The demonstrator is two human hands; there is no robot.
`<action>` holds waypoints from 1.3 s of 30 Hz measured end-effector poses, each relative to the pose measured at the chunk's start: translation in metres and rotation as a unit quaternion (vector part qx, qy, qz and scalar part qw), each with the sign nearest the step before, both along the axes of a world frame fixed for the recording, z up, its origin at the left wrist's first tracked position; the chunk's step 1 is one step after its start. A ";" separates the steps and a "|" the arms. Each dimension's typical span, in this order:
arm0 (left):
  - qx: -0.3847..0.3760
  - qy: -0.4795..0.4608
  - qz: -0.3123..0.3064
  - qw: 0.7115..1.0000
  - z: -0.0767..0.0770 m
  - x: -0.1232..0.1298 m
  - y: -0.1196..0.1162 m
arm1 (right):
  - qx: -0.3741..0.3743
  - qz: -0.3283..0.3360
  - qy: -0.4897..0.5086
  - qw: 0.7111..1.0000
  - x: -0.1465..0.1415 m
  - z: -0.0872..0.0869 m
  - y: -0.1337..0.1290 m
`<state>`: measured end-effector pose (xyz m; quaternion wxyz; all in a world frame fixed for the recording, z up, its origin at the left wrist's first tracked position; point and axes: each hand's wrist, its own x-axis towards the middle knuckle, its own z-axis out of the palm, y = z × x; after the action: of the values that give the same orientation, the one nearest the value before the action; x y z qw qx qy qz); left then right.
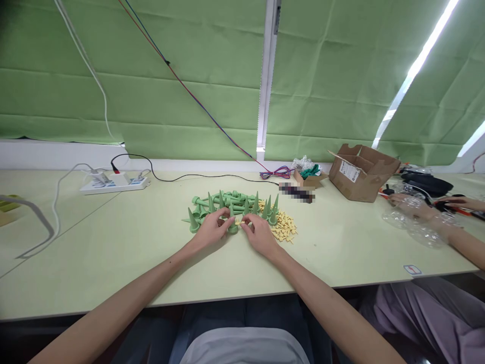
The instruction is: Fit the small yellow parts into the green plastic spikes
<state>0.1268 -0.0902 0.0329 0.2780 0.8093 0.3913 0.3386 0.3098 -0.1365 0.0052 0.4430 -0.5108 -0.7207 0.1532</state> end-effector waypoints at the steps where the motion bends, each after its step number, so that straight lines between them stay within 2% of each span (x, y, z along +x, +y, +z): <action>1: -0.002 -0.003 -0.001 1.000 0.000 0.000 0.000 | 0.000 0.001 -0.001 1.000 0.000 0.000 0.000; 14: -0.097 -0.101 -0.063 0.988 0.000 0.002 -0.005 | 0.002 0.015 0.004 1.000 0.000 0.000 0.000; 20: -0.121 -0.106 -0.110 0.981 0.001 0.001 -0.007 | -0.007 0.015 0.010 1.000 0.000 0.001 -0.001; 28: -0.111 -0.104 -0.108 0.982 0.005 0.001 -0.009 | -0.011 0.014 0.017 1.000 0.000 -0.001 0.000; 39: -0.115 -0.084 -0.103 0.985 0.005 0.003 -0.010 | 0.000 -0.004 -0.035 0.999 -0.001 -0.001 0.001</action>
<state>0.1294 -0.1007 0.0378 0.4342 0.7766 0.3179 0.3276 0.3093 -0.1352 0.0045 0.4179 -0.5186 -0.7338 0.1338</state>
